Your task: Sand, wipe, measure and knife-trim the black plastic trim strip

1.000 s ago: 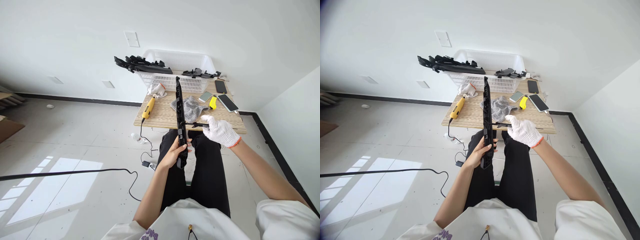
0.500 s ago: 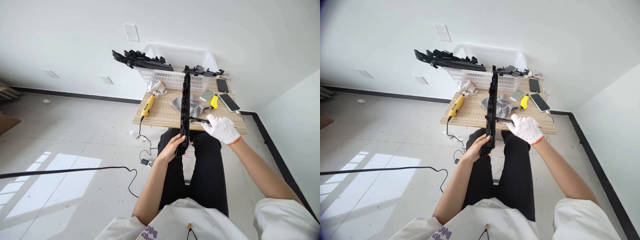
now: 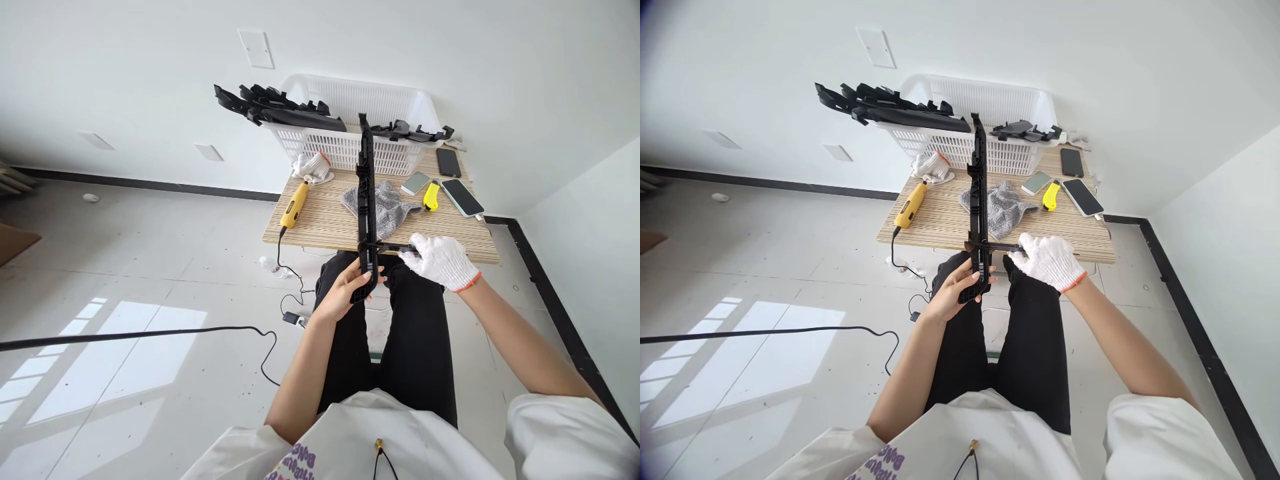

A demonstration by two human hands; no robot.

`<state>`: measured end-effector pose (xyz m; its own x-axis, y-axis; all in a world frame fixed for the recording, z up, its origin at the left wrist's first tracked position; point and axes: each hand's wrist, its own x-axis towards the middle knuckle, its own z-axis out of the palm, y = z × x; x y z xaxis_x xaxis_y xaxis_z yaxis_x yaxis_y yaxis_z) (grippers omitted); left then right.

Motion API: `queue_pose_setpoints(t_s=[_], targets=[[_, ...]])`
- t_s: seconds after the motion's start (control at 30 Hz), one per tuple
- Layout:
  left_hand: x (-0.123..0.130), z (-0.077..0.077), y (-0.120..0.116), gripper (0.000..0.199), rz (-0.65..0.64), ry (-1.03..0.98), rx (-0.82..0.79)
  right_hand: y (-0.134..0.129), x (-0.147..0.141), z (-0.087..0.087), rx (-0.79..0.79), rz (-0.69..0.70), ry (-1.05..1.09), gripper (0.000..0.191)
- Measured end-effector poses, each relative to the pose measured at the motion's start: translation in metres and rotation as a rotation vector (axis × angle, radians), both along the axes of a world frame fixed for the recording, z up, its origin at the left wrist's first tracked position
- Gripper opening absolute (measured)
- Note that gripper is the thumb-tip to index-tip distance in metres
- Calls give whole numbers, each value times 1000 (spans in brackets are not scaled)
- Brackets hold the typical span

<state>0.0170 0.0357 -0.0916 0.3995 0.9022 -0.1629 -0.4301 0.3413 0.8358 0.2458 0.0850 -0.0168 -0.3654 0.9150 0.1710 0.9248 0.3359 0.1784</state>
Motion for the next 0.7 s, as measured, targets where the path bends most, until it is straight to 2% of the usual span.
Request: queue_pose_setpoints(t_s=[0.13,0.33,0.47,0.57,0.7], targets=[[2,1,0,58,15,16,2,3,0,-1,23,3,-30,49],[3,1,-1,56,8,28,16,0,-5,4,-5,-56,-37,65],[4,-1,-1,53,-7,25,31,-1,-11,6,-71,-106,-32,54],[7,0,-1,67,-13,50,21,0,-13,5,-95,-132,-32,48],[9,4,-2,84,23,56,-11,2,-12,5,-80,-95,-72,40]])
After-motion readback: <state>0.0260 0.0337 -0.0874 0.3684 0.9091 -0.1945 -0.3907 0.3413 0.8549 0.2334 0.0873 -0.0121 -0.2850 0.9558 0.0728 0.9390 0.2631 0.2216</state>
